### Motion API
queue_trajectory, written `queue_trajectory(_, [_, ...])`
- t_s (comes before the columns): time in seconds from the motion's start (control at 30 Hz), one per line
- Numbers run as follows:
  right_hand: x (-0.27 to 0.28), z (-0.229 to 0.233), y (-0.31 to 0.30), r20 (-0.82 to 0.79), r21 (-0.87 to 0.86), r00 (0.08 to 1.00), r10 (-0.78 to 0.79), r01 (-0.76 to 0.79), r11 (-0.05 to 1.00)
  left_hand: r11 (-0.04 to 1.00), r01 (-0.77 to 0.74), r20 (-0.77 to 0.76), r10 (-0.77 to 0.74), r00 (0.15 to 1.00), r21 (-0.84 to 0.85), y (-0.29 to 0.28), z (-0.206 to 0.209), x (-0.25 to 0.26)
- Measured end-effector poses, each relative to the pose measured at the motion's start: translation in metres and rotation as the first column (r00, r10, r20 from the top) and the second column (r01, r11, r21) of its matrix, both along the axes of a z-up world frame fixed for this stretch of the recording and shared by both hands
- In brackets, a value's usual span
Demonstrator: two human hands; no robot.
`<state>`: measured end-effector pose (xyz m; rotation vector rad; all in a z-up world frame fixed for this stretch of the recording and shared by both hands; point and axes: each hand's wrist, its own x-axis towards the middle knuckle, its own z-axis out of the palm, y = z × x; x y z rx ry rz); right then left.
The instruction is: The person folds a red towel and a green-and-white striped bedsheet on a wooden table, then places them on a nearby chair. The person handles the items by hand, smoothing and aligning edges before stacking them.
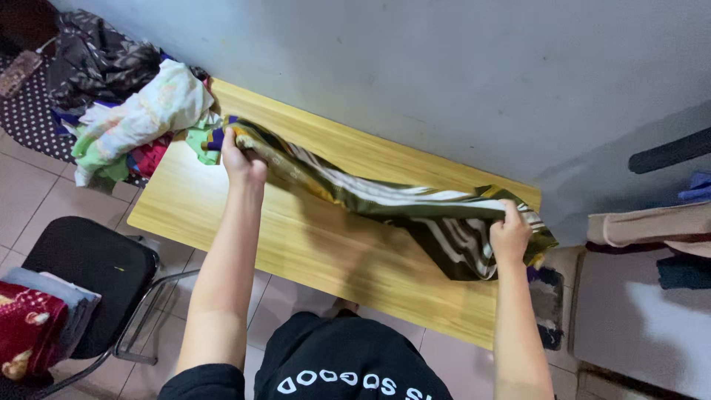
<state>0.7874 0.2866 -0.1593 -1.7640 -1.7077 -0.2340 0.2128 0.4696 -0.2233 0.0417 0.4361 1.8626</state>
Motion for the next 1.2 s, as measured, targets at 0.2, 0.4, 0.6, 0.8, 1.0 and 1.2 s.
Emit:
queue_trajectory(0.2, [-0.004, 0.006, 0.007, -0.074, 0.238, 0.997, -0.036, 0.053, 0.970, 0.978, 0.093, 0.005, -0.096, 0.995, 0.187, 0.002, 0.061, -0.034])
queue_trajectory(0.4, [-0.038, -0.074, -0.040, 0.022, 0.087, 0.984, 0.177, -0.178, 0.980, 0.994, 0.064, -0.134, -0.052, 0.990, 0.084, -0.047, -0.005, -0.098])
queue_trajectory(0.6, [-0.071, -0.155, -0.095, 0.010, -0.339, 0.912, 0.409, -0.382, 0.860, 0.663, -0.224, -0.564, -0.357, 0.744, -0.715, -0.114, -0.130, -0.122])
queue_trajectory(0.8, [-0.073, -0.169, -0.093, -0.008, -0.461, 0.952, 0.307, -0.276, 0.843, 0.772, -0.284, -0.623, -0.178, 0.762, -0.568, -0.127, -0.158, -0.145])
queue_trajectory(1.0, [-0.096, -0.152, -0.092, -0.023, -0.377, 0.951, 0.308, -0.293, 0.879, 0.872, -0.220, -0.534, -0.055, 0.844, -0.438, -0.130, -0.157, -0.169])
queue_trajectory(1.2, [-0.143, -0.129, -0.092, -0.031, -0.593, 0.953, 0.300, -0.259, 0.762, 0.871, -0.200, -0.554, -0.095, 0.827, -0.449, -0.142, -0.176, -0.224])
